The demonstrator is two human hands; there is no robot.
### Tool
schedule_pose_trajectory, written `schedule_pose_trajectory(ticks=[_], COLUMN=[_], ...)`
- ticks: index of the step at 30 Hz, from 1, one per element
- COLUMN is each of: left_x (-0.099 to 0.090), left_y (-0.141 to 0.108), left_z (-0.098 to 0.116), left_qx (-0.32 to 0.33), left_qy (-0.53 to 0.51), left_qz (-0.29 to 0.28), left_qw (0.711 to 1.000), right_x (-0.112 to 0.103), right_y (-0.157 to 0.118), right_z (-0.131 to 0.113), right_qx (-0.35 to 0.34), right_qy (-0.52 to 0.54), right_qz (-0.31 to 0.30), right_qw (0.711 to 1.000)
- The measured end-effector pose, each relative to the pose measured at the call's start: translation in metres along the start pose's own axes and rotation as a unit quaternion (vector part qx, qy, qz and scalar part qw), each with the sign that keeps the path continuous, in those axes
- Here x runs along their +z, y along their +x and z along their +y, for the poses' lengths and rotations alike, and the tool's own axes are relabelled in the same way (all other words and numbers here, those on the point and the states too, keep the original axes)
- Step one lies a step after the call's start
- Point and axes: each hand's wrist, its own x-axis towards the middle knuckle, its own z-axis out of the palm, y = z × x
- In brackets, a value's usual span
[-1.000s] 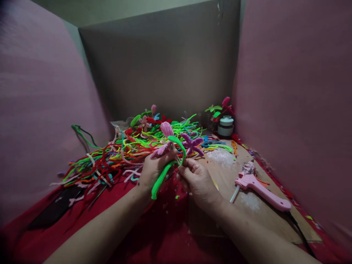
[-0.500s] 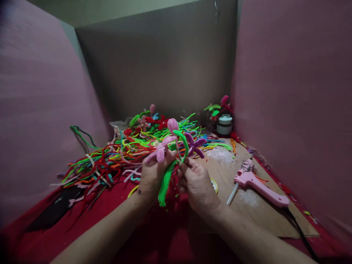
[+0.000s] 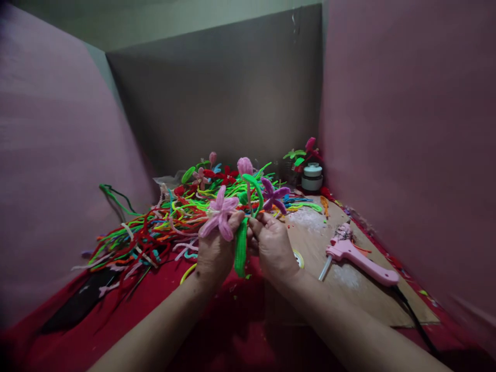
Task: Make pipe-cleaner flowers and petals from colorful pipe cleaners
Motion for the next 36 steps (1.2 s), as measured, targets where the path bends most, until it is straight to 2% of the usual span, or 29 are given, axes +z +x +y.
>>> schedule_pose_trajectory(ticks=[3, 5, 6, 8, 12, 16, 21, 25, 27, 31, 36], left_x=[-0.004, -0.009, -0.012, -0.017, -0.022, -0.02, -0.019, -0.019, -0.019, -0.019, -0.019], left_y=[0.005, 0.011, 0.014, 0.018, 0.022, 0.017, 0.009, 0.005, 0.004, 0.004, 0.007], left_z=[0.006, 0.006, 0.004, -0.002, -0.019, -0.031, -0.037, -0.037, -0.036, -0.034, -0.035], left_qx=[-0.087, -0.107, -0.114, -0.133, -0.184, -0.209, -0.223, -0.22, -0.191, -0.129, -0.158], left_qy=[-0.134, -0.215, -0.243, -0.27, -0.247, -0.232, -0.238, -0.24, -0.216, -0.154, -0.172], left_qz=[-0.057, -0.106, -0.118, -0.106, -0.071, -0.079, -0.158, -0.179, -0.181, -0.163, -0.159], left_qw=[0.986, 0.965, 0.956, 0.948, 0.949, 0.947, 0.932, 0.928, 0.94, 0.966, 0.959], right_x=[-0.001, 0.001, 0.002, 0.004, 0.005, -0.002, -0.009, -0.013, -0.015, -0.017, -0.015], right_y=[0.004, 0.007, 0.009, 0.014, 0.025, 0.028, 0.023, 0.022, 0.022, 0.022, 0.018], right_z=[-0.003, -0.006, -0.009, -0.012, -0.014, -0.006, -0.001, 0.0, 0.001, 0.002, -0.002], right_qx=[-0.016, -0.032, -0.039, -0.051, -0.057, -0.042, 0.009, 0.013, 0.005, -0.031, -0.054], right_qy=[-0.036, -0.031, -0.022, -0.002, 0.011, -0.007, 0.01, 0.036, 0.031, -0.013, -0.041], right_qz=[-0.038, -0.067, -0.08, -0.078, -0.004, 0.018, -0.018, -0.015, -0.016, -0.062, -0.058], right_qw=[0.999, 0.997, 0.996, 0.996, 0.998, 0.999, 1.0, 0.999, 0.999, 0.997, 0.996])
